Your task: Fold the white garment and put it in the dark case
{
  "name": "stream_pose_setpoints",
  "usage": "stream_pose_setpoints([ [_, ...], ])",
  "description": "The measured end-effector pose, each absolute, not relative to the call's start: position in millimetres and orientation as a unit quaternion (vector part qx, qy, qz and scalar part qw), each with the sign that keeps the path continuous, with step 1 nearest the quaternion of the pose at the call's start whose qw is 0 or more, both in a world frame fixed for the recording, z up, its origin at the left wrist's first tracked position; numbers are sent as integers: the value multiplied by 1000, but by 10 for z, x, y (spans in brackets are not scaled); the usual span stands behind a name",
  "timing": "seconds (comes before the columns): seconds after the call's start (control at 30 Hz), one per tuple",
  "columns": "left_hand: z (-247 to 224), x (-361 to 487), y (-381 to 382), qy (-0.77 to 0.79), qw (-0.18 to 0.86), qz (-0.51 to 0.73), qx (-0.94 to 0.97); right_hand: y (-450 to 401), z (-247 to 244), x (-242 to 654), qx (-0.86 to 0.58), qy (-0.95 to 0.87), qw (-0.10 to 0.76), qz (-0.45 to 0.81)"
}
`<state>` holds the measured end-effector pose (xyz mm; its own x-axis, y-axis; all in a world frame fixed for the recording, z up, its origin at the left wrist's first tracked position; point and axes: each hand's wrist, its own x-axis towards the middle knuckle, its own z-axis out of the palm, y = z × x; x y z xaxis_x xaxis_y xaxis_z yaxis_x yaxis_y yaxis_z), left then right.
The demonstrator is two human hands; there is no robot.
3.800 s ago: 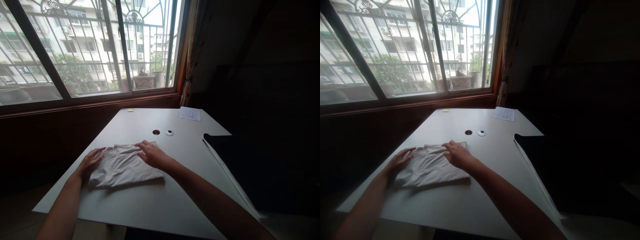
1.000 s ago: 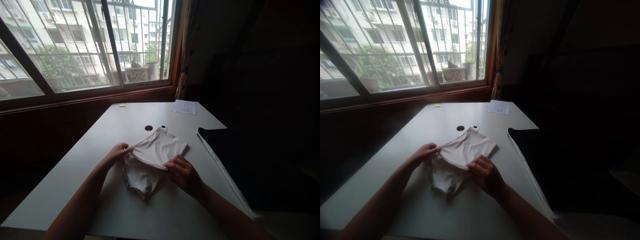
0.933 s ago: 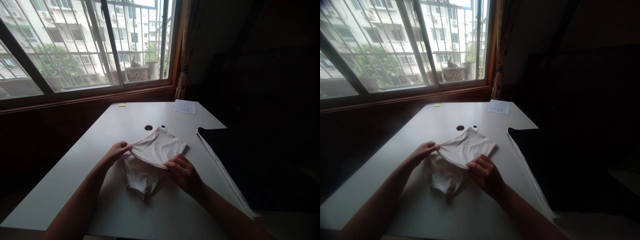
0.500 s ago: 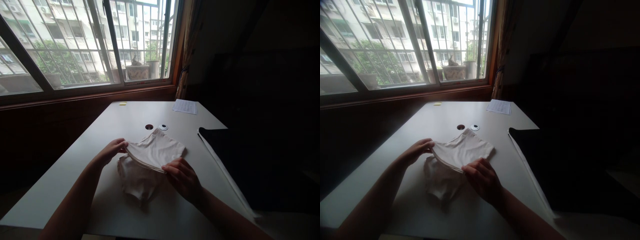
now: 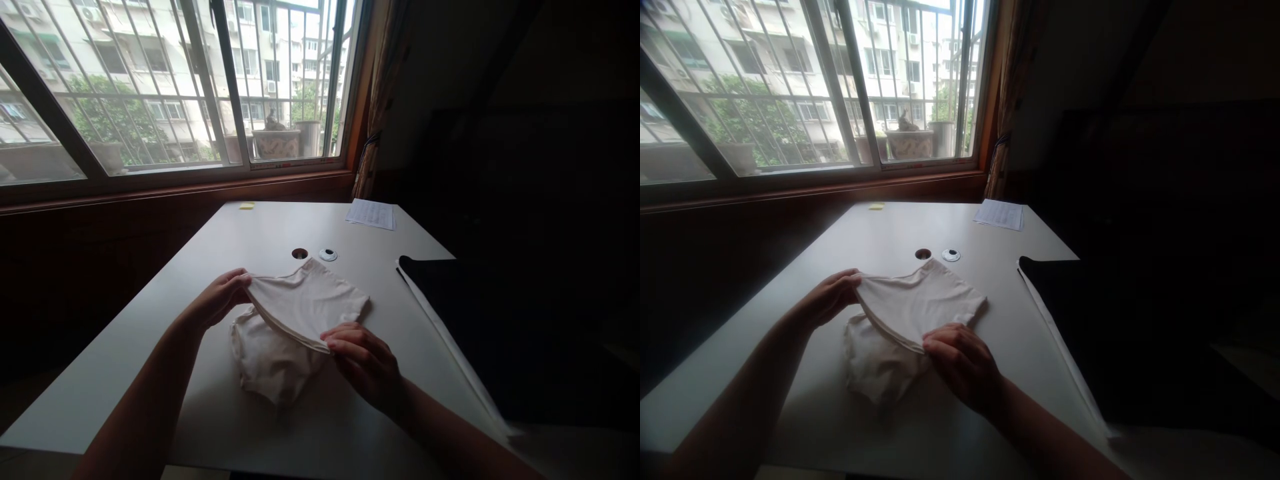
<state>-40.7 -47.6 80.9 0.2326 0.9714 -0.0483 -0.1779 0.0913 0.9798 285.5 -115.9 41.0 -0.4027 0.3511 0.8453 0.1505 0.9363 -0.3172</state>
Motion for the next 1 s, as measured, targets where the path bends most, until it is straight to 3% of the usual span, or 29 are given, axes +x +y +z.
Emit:
stream_pose_setpoints([
  [0.33, 1060, -403, -467, 412, 571, 520, 483, -1099, 857, 2782, -181, -800, 570, 61],
  [0.57, 1115, -898, -681, 514, 509, 319, 612, -1258, 718, 2559, -59, -877, 473, 54],
  [0.77, 730, -1267, -822, 606, 397, 106, 681, -1395, 389, 2386, -12, -951, 306, 26],
  [1.0, 690, -979, -798, 581, 96, 197, 784, -1370, 357, 2379, -55, -940, 317, 112],
])
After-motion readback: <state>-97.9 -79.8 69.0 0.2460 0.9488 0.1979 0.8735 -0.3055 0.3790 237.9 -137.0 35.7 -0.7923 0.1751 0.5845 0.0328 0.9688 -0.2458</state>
